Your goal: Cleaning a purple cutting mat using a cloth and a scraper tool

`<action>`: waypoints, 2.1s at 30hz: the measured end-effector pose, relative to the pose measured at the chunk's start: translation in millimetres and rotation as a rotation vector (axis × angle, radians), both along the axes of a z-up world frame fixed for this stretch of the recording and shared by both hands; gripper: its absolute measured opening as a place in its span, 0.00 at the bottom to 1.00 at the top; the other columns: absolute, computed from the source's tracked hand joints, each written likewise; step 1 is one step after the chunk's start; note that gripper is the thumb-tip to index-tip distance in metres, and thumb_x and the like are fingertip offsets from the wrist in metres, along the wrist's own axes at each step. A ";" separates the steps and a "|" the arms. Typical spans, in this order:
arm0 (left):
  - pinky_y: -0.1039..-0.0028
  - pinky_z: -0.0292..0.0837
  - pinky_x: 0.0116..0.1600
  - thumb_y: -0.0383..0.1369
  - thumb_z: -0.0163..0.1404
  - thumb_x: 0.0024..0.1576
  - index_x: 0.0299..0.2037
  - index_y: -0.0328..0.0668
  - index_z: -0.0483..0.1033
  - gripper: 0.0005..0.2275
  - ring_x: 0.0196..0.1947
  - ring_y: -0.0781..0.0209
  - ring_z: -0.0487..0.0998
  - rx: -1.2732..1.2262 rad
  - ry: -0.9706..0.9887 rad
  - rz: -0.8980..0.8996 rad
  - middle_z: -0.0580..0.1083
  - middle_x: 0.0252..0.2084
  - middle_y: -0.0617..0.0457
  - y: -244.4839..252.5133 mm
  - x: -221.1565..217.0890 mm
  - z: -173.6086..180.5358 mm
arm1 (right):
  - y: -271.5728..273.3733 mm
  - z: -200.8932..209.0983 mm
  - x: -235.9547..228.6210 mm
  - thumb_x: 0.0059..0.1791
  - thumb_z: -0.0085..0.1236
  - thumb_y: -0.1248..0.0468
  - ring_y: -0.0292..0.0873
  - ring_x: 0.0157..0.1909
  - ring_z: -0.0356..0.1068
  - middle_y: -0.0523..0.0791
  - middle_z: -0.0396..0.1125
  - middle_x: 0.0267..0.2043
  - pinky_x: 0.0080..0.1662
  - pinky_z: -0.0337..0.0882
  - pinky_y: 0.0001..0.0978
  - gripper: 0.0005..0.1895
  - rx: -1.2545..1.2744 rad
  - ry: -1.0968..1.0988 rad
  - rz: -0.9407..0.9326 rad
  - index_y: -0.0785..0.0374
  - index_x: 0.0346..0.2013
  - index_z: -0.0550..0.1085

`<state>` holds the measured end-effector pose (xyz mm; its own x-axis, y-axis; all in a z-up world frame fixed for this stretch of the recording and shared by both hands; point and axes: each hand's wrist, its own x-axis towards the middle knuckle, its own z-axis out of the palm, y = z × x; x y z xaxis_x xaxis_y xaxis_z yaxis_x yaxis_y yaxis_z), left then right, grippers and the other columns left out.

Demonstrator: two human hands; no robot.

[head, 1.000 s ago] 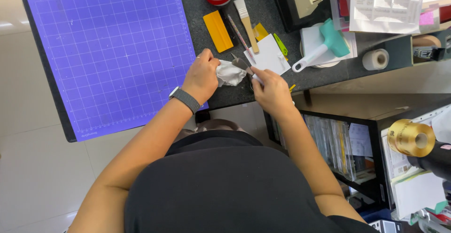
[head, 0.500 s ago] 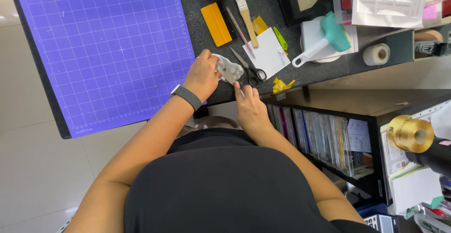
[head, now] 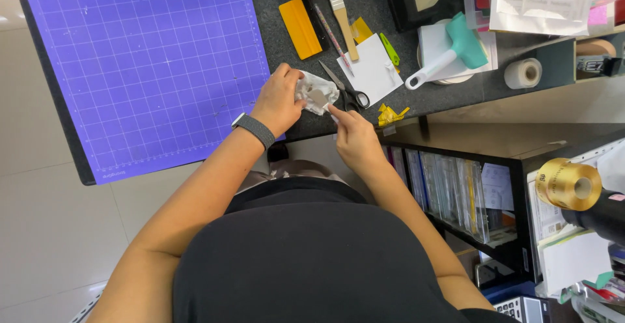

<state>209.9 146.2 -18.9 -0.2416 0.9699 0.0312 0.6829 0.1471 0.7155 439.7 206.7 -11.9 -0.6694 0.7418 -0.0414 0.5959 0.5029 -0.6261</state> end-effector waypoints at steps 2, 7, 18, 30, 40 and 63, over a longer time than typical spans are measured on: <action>0.52 0.76 0.51 0.26 0.64 0.45 0.49 0.31 0.73 0.21 0.44 0.34 0.77 -0.006 0.022 0.015 0.68 0.45 0.45 3.6 2.3 -6.5 | -5.0 3.4 2.4 0.53 0.45 0.66 0.49 0.38 0.75 0.44 0.71 0.37 0.38 0.75 0.37 0.22 0.067 -0.074 0.047 0.49 0.60 0.77; 0.54 0.75 0.48 0.28 0.64 0.45 0.43 0.34 0.74 0.18 0.43 0.38 0.77 -0.018 0.167 0.048 0.67 0.43 0.47 5.7 10.7 -13.4 | 6.0 23.2 21.6 0.52 0.43 0.65 0.50 0.36 0.74 0.42 0.68 0.36 0.39 0.75 0.41 0.26 0.172 -0.294 0.165 0.42 0.62 0.75; 0.61 0.67 0.50 0.25 0.54 0.57 0.43 0.40 0.79 0.06 0.44 0.49 0.70 0.347 0.082 0.179 0.70 0.43 0.47 -44.5 -68.0 55.1 | -14.2 109.5 -15.5 0.52 0.49 0.62 0.48 0.52 0.75 0.45 0.77 0.52 0.54 0.69 0.40 0.20 -0.083 -0.238 0.161 0.49 0.58 0.77; 0.36 0.61 0.62 0.41 0.71 0.39 0.68 0.49 0.68 0.42 0.71 0.29 0.52 -0.385 0.289 0.238 0.52 0.73 0.34 -154.8 -182.6 47.1 | 17.2 39.2 -156.9 0.53 0.48 0.71 0.50 0.42 0.66 0.46 0.68 0.41 0.40 0.68 0.43 0.16 0.353 -0.070 0.058 0.54 0.53 0.74; 0.36 0.66 0.57 0.45 0.72 0.38 0.64 0.50 0.71 0.40 0.69 0.36 0.56 -0.486 0.315 0.216 0.58 0.69 0.38 -159.4 -207.5 53.1 | 31.9 54.2 -124.7 0.50 0.54 0.63 0.57 0.45 0.71 0.48 0.72 0.39 0.47 0.69 0.51 0.07 0.191 -0.226 -0.042 0.54 0.37 0.81; 0.31 0.66 0.58 0.48 0.74 0.37 0.68 0.52 0.58 0.48 0.73 0.29 0.49 -0.643 0.319 0.153 0.48 0.73 0.38 -133.3 -228.4 65.1 | -4.4 56.4 -119.2 0.44 0.70 0.65 0.35 0.34 0.74 0.36 0.67 0.25 0.36 0.80 0.29 0.32 -0.736 -0.026 -0.361 0.67 0.61 0.69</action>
